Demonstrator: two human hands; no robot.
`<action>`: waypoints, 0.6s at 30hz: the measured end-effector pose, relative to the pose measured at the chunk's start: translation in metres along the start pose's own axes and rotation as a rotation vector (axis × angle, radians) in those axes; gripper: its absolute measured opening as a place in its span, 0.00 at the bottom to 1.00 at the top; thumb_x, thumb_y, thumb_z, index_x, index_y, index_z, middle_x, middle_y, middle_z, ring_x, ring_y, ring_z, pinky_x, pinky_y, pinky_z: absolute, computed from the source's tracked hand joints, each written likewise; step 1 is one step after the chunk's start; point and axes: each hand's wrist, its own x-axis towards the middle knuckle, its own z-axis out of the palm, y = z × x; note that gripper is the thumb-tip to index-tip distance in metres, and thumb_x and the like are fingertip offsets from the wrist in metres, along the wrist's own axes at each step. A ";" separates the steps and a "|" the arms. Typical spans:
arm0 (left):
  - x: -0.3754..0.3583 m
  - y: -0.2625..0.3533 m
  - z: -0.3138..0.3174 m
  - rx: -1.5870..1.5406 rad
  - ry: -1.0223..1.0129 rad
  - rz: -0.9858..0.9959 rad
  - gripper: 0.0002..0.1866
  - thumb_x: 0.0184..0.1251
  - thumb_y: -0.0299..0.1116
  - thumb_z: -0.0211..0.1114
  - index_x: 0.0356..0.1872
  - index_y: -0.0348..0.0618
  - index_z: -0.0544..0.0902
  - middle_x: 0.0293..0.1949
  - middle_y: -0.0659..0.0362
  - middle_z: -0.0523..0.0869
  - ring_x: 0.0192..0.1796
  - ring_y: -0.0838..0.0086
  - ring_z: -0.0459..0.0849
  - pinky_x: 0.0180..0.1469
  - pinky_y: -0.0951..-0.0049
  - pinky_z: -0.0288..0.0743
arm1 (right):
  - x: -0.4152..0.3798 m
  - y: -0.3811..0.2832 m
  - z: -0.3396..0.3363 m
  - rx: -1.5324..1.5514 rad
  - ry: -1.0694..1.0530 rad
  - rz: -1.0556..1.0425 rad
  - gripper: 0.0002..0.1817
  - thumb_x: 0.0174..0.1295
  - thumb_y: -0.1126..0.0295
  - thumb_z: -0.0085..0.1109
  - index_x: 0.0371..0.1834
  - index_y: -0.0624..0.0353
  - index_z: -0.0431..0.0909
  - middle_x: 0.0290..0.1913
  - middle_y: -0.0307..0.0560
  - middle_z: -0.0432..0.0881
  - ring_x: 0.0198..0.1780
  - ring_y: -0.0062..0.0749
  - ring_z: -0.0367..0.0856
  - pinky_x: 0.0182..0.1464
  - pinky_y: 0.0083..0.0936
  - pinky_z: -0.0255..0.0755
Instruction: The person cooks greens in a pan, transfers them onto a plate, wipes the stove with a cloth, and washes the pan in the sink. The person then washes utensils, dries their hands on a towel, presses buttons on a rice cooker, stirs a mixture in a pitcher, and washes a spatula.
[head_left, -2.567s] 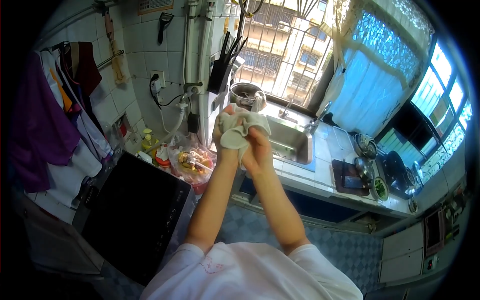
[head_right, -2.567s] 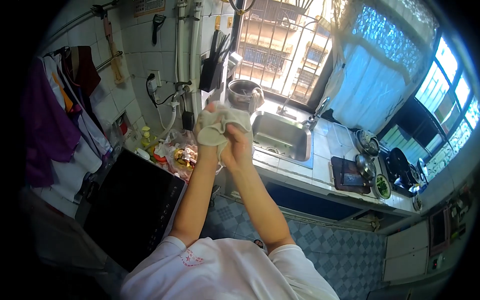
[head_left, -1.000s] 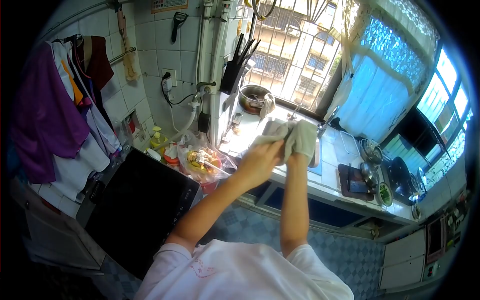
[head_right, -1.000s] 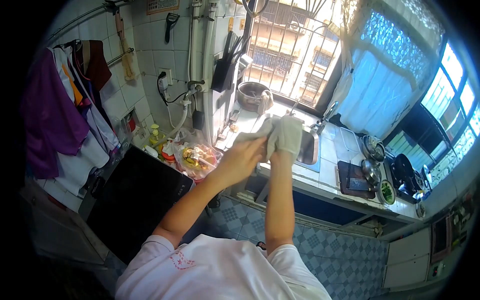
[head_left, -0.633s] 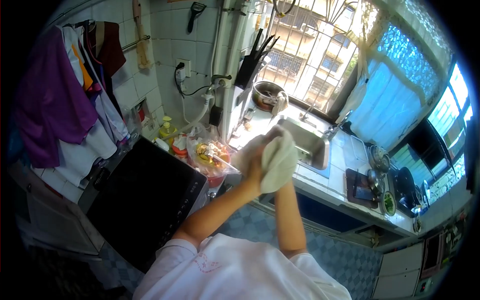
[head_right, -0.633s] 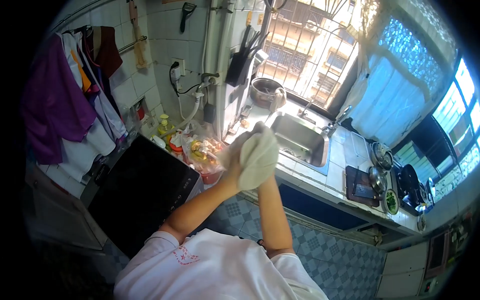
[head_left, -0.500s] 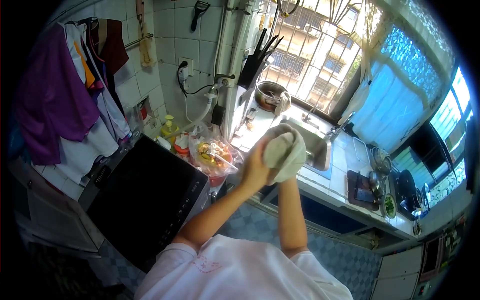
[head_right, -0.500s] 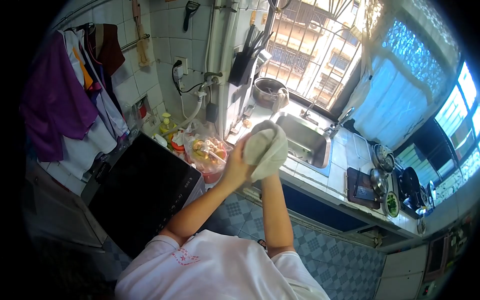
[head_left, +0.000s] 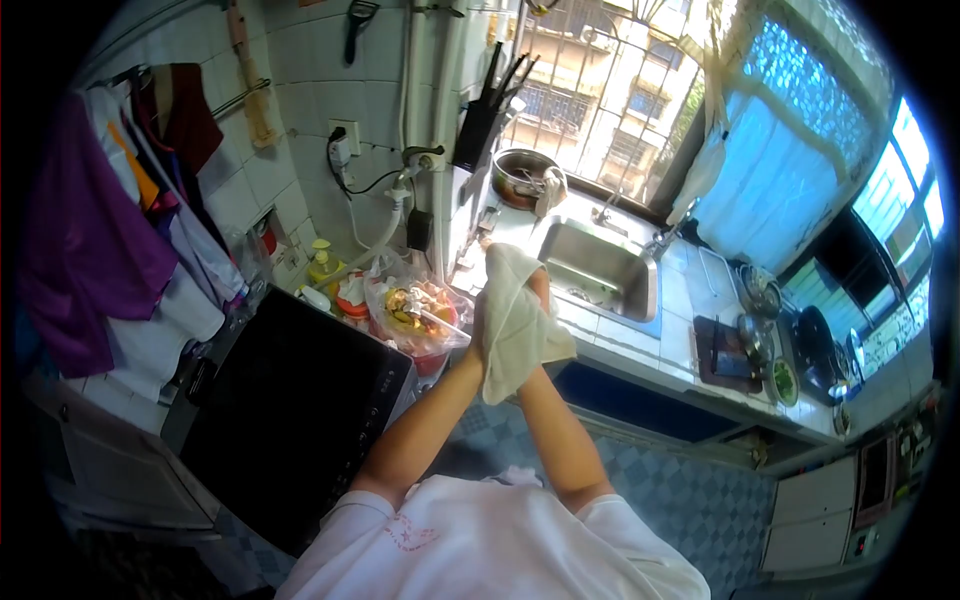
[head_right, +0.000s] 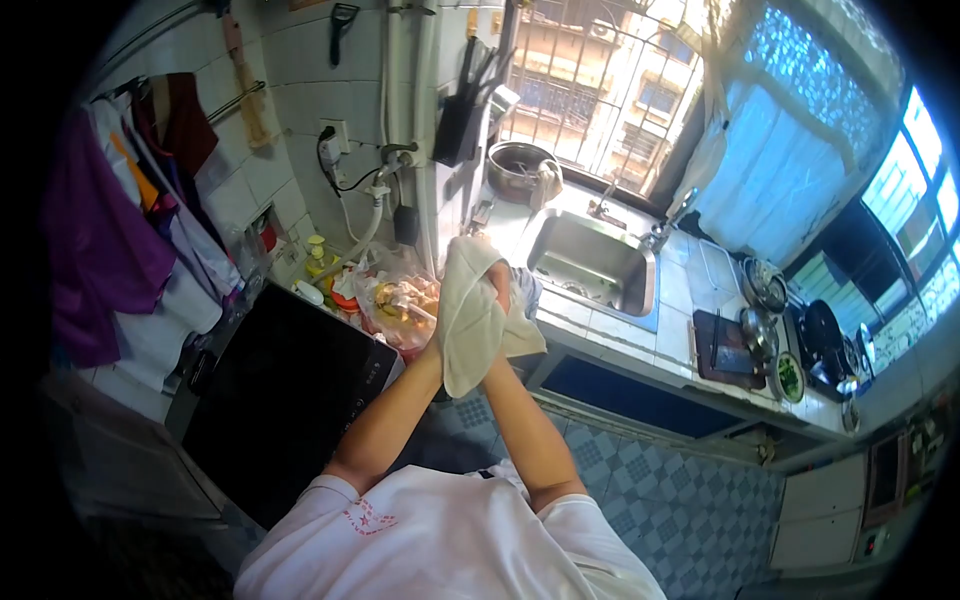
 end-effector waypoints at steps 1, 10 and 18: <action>0.000 -0.002 0.002 -0.084 -0.106 -0.016 0.17 0.57 0.34 0.58 0.45 0.34 0.71 0.38 0.49 0.79 0.43 0.67 0.78 0.43 0.73 0.72 | -0.001 0.008 -0.005 -0.042 -0.028 -0.021 0.17 0.49 0.71 0.59 0.43 0.63 0.70 0.39 0.47 0.72 0.40 0.35 0.72 0.43 0.27 0.67; 0.033 0.017 -0.005 0.955 -0.245 0.172 0.41 0.47 0.39 0.66 0.64 0.49 0.56 0.63 0.50 0.57 0.66 0.55 0.53 0.63 0.51 0.46 | 0.032 0.128 -0.083 -0.090 0.070 0.354 0.23 0.53 0.72 0.56 0.52 0.59 0.61 0.43 0.43 0.70 0.40 0.28 0.72 0.43 0.21 0.69; 0.129 -0.039 0.017 1.294 -0.252 0.301 0.42 0.46 0.42 0.66 0.65 0.58 0.55 0.66 0.53 0.52 0.68 0.56 0.48 0.63 0.45 0.44 | 0.128 0.202 -0.067 0.399 0.151 0.544 0.20 0.65 0.67 0.40 0.59 0.54 0.53 0.46 0.43 0.70 0.44 0.25 0.73 0.41 0.20 0.72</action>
